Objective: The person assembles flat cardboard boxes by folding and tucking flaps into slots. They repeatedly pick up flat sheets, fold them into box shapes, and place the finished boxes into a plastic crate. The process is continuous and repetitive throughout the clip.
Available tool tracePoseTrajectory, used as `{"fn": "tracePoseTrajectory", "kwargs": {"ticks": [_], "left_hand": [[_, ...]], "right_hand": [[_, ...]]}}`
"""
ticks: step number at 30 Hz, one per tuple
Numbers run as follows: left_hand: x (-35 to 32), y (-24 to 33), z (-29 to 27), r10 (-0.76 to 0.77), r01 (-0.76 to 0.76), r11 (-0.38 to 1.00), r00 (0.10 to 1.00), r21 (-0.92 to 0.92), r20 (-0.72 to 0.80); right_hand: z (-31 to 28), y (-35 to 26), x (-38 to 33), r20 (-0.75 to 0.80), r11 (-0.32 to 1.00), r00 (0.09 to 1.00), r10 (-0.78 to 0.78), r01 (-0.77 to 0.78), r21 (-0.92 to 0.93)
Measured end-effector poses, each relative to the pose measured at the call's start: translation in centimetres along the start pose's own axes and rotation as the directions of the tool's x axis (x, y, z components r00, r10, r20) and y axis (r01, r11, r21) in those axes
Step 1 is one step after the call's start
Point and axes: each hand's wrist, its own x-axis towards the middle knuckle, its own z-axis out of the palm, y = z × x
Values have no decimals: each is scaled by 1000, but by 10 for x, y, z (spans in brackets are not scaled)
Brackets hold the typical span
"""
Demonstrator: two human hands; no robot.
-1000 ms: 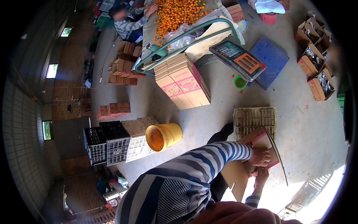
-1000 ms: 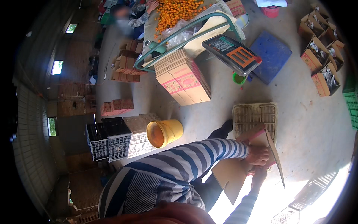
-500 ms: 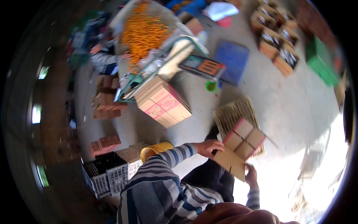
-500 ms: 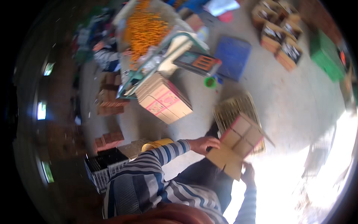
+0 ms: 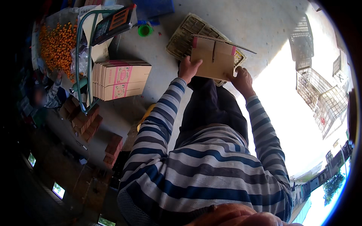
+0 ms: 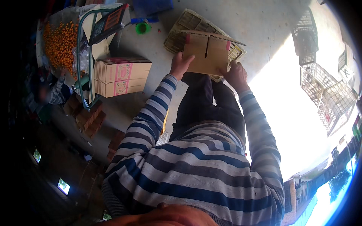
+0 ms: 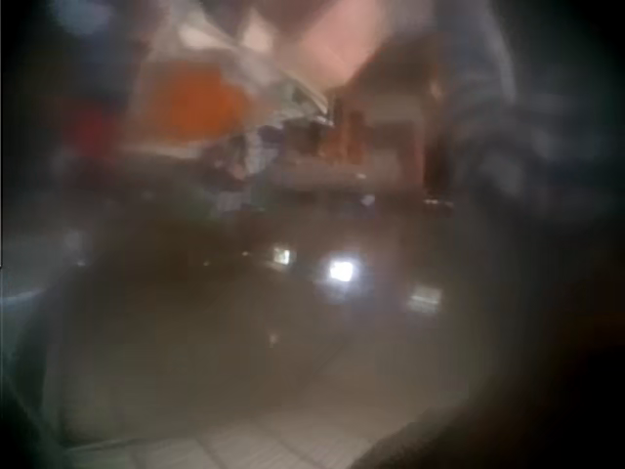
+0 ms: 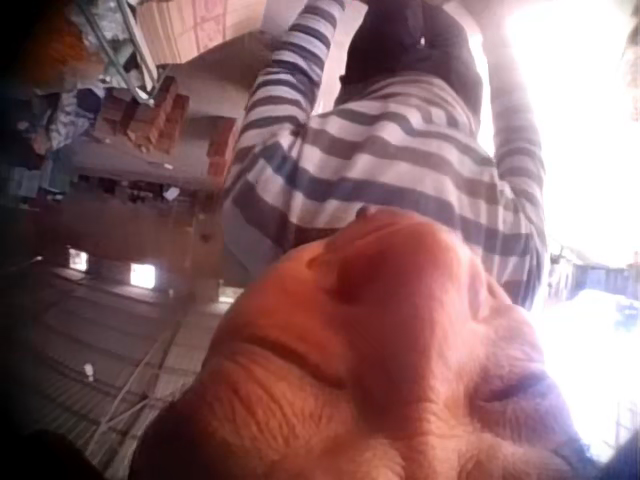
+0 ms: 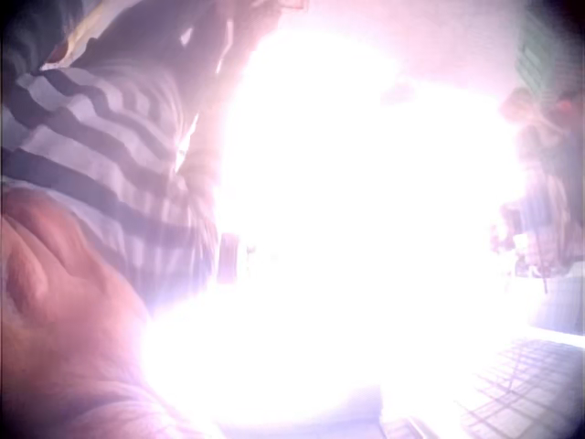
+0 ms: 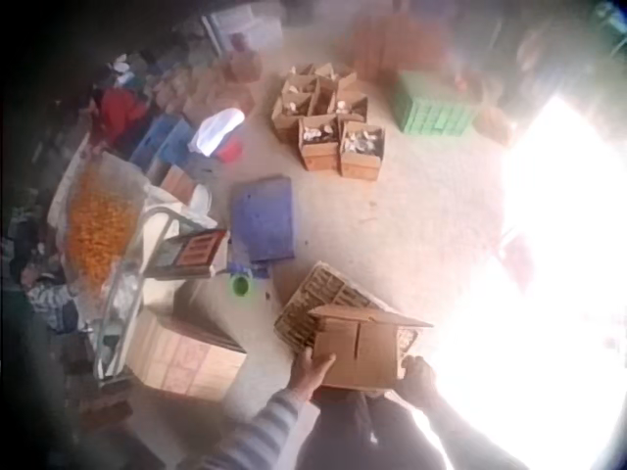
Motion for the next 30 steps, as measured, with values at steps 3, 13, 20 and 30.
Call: {"fn": "tracePoseTrajectory", "kwargs": {"ticks": [3,13,20,30], "left_hand": [[18,0,4,-13,11,995,1000,95,21],[3,40,-10,288,-724,152,683,672,671],[14,69,-3,-5,-706,215,690,674,724],[63,48,17,291,-725,150,682,672,671]], "right_hand": [[-2,14,15,-273,871,828,-489,445,-211],[4,-2,8,-2,854,865,-503,496,-154],[2,3,24,152,851,867,-474,496,-174],[32,32,60,-179,897,882,-436,411,-163]]}}
